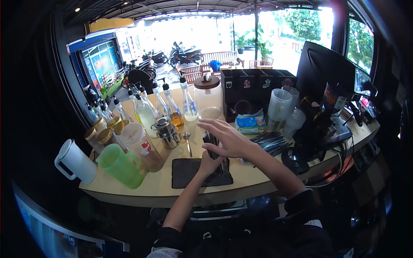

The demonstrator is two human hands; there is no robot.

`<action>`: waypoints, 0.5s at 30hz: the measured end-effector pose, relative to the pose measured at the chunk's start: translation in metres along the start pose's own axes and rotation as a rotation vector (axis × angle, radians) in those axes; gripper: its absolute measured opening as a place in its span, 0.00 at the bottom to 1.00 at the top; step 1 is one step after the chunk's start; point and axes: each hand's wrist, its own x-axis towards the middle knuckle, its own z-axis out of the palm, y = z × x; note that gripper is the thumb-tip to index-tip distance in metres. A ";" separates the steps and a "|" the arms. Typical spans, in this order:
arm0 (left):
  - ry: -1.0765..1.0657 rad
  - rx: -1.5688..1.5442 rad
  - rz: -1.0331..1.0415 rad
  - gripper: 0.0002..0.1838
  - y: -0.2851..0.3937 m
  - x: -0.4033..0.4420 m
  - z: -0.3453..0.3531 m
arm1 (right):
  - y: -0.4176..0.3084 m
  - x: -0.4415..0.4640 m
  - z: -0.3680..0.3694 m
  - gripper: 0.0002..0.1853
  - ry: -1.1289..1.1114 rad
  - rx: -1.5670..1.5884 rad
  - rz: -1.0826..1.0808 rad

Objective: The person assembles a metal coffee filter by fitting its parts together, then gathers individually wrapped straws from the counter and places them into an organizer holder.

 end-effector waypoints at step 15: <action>0.091 -0.164 -0.048 0.17 0.080 0.008 0.027 | -0.005 -0.074 0.075 0.30 0.154 0.804 0.557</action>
